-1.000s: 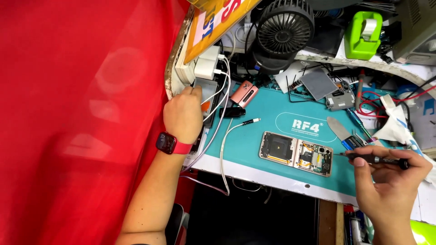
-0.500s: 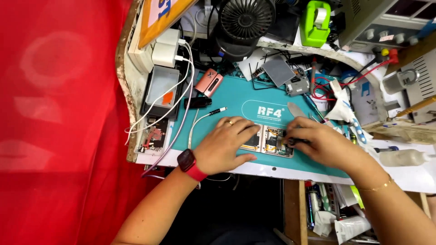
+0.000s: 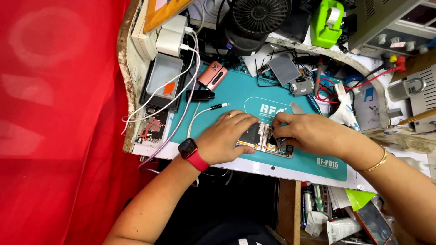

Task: Disassembling and inspecting internal components of a mobile phone at a repair station.

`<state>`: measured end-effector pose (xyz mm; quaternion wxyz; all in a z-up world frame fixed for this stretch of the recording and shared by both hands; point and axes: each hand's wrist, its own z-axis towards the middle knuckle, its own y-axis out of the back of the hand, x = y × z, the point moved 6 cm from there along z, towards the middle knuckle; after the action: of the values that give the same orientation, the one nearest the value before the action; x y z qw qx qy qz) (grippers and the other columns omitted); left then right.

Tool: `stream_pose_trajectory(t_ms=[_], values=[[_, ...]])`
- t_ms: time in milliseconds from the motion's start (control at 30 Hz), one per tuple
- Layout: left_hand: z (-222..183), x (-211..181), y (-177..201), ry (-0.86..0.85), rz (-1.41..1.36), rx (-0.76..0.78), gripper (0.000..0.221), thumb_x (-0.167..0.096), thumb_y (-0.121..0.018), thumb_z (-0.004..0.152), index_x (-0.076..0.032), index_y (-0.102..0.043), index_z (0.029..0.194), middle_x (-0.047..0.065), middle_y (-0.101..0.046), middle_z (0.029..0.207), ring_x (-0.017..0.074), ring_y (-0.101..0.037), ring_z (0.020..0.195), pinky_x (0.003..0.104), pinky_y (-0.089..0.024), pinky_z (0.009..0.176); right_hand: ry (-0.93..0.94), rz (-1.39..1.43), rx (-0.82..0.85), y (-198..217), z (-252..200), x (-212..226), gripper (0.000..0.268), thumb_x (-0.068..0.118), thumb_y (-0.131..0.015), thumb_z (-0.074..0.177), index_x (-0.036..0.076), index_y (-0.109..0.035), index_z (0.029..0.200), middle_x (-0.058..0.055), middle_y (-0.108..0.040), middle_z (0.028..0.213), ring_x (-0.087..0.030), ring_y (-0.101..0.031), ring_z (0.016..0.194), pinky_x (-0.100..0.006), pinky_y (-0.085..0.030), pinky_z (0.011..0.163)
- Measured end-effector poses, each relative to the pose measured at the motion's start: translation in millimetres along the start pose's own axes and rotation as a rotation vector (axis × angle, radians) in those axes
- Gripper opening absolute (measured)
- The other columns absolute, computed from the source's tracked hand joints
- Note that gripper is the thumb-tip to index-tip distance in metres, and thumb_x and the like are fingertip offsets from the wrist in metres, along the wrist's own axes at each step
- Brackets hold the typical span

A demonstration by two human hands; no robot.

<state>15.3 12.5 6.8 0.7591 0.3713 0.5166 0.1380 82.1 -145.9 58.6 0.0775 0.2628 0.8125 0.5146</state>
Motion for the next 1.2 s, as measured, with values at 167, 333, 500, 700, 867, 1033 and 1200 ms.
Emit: stream_pose_trajectory(t_ms=[167, 333, 500, 700, 867, 1033, 1200], values=[[-0.9, -0.3, 1.5, -0.009, 0.003, 0.006, 0.071, -0.033, -0.080, 0.086, -0.003, -0.050, 0.143, 0.016, -0.058, 0.136, 0.0344, -0.046, 0.137, 0.054, -0.033, 0.116, 0.008, 0.009, 0.007, -5.0, -0.3, -7.9, 0.024, 0.013, -0.073, 0.087, 0.023, -0.076, 0.109, -0.001, -0.068, 0.114, -0.034, -0.076, 0.096, -0.045, -0.063, 0.083], [-0.8, -0.8, 1.5, -0.018, -0.001, 0.002, 0.071, -0.033, -0.080, 0.086, -0.003, -0.050, 0.142, 0.016, -0.058, 0.136, 0.0347, -0.046, 0.137, 0.055, -0.034, 0.116, -0.012, -0.014, 0.040, -3.3, 0.9, -6.5, 0.022, 0.015, -0.073, 0.087, 0.025, -0.077, 0.107, 0.001, -0.068, 0.115, -0.031, -0.077, 0.094, -0.042, -0.063, 0.083], [-0.8, -2.1, 3.2, -0.016, -0.005, -0.002, 0.071, -0.031, -0.082, 0.085, -0.003, -0.050, 0.142, 0.016, -0.058, 0.135, 0.0349, -0.047, 0.136, 0.055, -0.034, 0.116, -0.008, -0.040, 0.079, -2.0, 5.0, -4.5, 0.021, 0.017, -0.074, 0.087, 0.026, -0.077, 0.106, 0.002, -0.067, 0.115, -0.030, -0.077, 0.095, -0.040, -0.063, 0.083], [-0.6, -1.9, 3.8, -0.020, -0.003, 0.000, 0.072, -0.032, -0.082, 0.085, -0.003, -0.050, 0.142, 0.015, -0.058, 0.135, 0.0347, -0.048, 0.136, 0.055, -0.035, 0.115, -0.023, -0.009, 0.101, 4.9, 7.2, 3.2, 0.022, 0.015, -0.073, 0.089, 0.024, -0.076, 0.108, 0.000, -0.068, 0.113, -0.031, -0.077, 0.096, -0.041, -0.064, 0.083], [-0.3, -0.4, 3.5, -0.022, -0.004, -0.001, 0.071, -0.032, -0.082, 0.085, -0.004, -0.050, 0.142, 0.015, -0.058, 0.135, 0.0342, -0.048, 0.136, 0.055, -0.035, 0.115, -0.034, -0.049, 0.128, 7.2, 7.4, 5.9, 0.023, 0.016, -0.073, 0.089, 0.027, -0.078, 0.108, 0.002, -0.068, 0.111, -0.026, -0.078, 0.094, -0.036, -0.064, 0.083], [-1.7, -0.8, 2.6, -0.031, 0.004, -0.013, 0.071, -0.033, -0.082, 0.084, -0.004, -0.051, 0.141, 0.014, -0.059, 0.135, 0.0340, -0.048, 0.135, 0.054, -0.036, 0.115, -0.007, -0.080, 0.137, 1.1, 5.7, 9.3, 0.021, 0.016, -0.073, 0.088, 0.027, -0.078, 0.106, 0.002, -0.068, 0.110, -0.026, -0.078, 0.093, -0.036, -0.064, 0.081], [-0.4, -3.3, 5.0, -0.019, 0.013, -0.005, 0.071, -0.033, -0.082, 0.083, -0.005, -0.051, 0.141, 0.015, -0.059, 0.135, 0.0349, -0.048, 0.135, 0.055, -0.036, 0.114, 0.046, -0.047, 0.118, 5.5, 4.3, 10.1, 0.024, 0.014, -0.074, 0.089, 0.025, -0.077, 0.109, 0.000, -0.067, 0.109, -0.029, -0.077, 0.093, -0.039, -0.064, 0.080]])
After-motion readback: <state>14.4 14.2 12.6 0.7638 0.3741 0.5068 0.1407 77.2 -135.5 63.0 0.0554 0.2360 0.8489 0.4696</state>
